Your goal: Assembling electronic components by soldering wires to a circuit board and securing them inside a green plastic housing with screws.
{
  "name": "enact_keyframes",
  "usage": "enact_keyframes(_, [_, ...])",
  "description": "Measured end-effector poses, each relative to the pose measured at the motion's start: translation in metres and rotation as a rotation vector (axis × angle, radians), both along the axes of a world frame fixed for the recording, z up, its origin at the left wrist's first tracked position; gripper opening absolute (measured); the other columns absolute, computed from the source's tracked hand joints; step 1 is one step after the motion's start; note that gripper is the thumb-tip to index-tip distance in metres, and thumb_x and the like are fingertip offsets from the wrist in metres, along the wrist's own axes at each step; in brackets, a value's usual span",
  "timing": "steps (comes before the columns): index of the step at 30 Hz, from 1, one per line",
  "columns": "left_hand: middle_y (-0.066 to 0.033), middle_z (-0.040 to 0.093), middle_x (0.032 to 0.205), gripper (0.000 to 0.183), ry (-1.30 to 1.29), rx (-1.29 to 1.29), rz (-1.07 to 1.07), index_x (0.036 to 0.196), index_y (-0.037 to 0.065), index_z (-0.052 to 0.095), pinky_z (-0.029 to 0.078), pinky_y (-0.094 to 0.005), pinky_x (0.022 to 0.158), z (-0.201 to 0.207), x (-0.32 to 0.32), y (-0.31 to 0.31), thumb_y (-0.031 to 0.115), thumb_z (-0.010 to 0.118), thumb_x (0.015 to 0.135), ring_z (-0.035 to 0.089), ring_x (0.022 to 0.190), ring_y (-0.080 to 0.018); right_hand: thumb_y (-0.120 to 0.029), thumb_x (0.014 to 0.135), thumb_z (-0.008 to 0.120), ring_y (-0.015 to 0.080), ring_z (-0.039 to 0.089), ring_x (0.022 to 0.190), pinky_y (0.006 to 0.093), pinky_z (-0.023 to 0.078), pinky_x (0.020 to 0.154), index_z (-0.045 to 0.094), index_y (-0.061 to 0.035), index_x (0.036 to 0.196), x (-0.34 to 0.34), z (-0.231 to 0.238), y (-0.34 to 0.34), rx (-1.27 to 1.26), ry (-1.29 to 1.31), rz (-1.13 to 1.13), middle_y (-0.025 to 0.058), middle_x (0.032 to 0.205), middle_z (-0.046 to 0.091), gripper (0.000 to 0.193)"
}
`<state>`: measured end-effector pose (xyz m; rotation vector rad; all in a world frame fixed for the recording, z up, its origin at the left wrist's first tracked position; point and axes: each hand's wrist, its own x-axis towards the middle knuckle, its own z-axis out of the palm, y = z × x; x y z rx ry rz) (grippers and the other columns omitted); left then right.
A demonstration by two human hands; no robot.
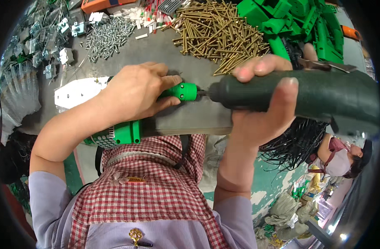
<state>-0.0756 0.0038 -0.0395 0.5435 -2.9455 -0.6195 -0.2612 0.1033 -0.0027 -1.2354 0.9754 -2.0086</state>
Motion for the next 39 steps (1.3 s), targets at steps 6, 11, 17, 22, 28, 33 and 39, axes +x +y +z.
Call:
enact_keyframes(6, [-0.0098, 0.058, 0.087, 0.037, 0.082, 0.011, 0.001, 0.107, 0.005, 0.065, 0.052, -0.0395, 0.070, -0.007, 0.004, 0.007, 0.033, 0.064, 0.083, 0.061, 0.086, -0.0286, -0.044, 0.092, 0.053, 0.0230, 0.054, 0.072, 0.0398, 0.048, 0.069, 0.022, -0.0060, 0.143, 0.044, -0.017, -0.012, 0.058, 0.217, -0.275, 0.0103, 0.084, 0.053, 0.070])
enact_keyframes(11, [-0.0086, 0.057, 0.088, 0.034, 0.118, 0.063, -0.003, 0.104, 0.005, 0.064, 0.051, -0.0388, 0.069, -0.010, 0.010, 0.014, 0.031, 0.066, 0.081, 0.061, 0.086, -0.0270, -0.045, 0.088, 0.057, 0.0223, 0.053, 0.069, 0.0397, 0.047, 0.066, 0.023, -0.0044, 0.142, 0.037, -0.005, -0.009, 0.127, 0.360, -0.276, 0.0093, 0.081, 0.052, 0.076])
enact_keyframes(17, [-0.0078, 0.056, 0.088, 0.033, 0.083, 0.078, -0.020, 0.103, 0.006, 0.063, 0.051, -0.0375, 0.069, -0.010, 0.008, 0.007, 0.030, 0.066, 0.080, 0.059, 0.087, -0.0259, -0.048, 0.083, 0.061, 0.0196, 0.050, 0.064, 0.0380, 0.045, 0.059, 0.021, -0.0084, 0.142, 0.046, -0.006, -0.008, 0.145, 0.297, -0.265, 0.0094, 0.083, 0.052, 0.082])
enact_keyframes(22, [-0.0066, 0.057, 0.089, 0.034, 0.040, 0.092, -0.033, 0.105, 0.006, 0.063, 0.051, -0.0366, 0.070, -0.008, 0.004, 0.010, 0.030, 0.065, 0.081, 0.059, 0.088, -0.0246, -0.052, 0.083, 0.064, 0.0188, 0.052, 0.062, 0.0361, 0.045, 0.058, 0.025, -0.0092, 0.143, 0.032, -0.013, -0.016, -0.043, 0.270, 0.081, 0.0079, 0.082, 0.052, 0.083])
enact_keyframes(28, [-0.0056, 0.057, 0.090, 0.037, -0.002, -0.059, -0.024, 0.109, 0.007, 0.062, 0.051, -0.0354, 0.072, -0.010, 0.005, 0.013, 0.031, 0.064, 0.082, 0.060, 0.090, -0.0228, -0.053, 0.084, 0.062, 0.0164, 0.050, 0.056, 0.0310, 0.045, 0.051, 0.020, -0.0070, 0.147, 0.020, -0.017, -0.041, -0.082, 0.286, 0.280, 0.0073, 0.079, 0.052, 0.088])
enact_keyframes(33, [-0.0058, 0.058, 0.093, 0.038, 0.005, 0.017, -0.037, 0.111, 0.007, 0.061, 0.051, -0.0357, 0.073, -0.007, 0.002, 0.012, 0.031, 0.064, 0.082, 0.060, 0.092, -0.0228, -0.051, 0.085, 0.061, 0.0165, 0.050, 0.056, 0.0315, 0.046, 0.052, 0.014, 0.0015, 0.146, 0.020, -0.013, -0.046, -0.098, 0.269, 0.291, 0.0076, 0.078, 0.051, 0.093])
enact_keyframes(39, [-0.0066, 0.058, 0.095, 0.039, 0.002, -0.013, -0.079, 0.111, 0.007, 0.061, 0.052, -0.0352, 0.071, -0.006, 0.008, 0.010, 0.031, 0.064, 0.081, 0.060, 0.091, -0.0235, -0.051, 0.084, 0.063, 0.0169, 0.051, 0.057, 0.0318, 0.046, 0.053, 0.015, -0.0004, 0.146, 0.010, -0.018, -0.056, -0.077, 0.236, 0.454, 0.0076, 0.079, 0.053, 0.094])
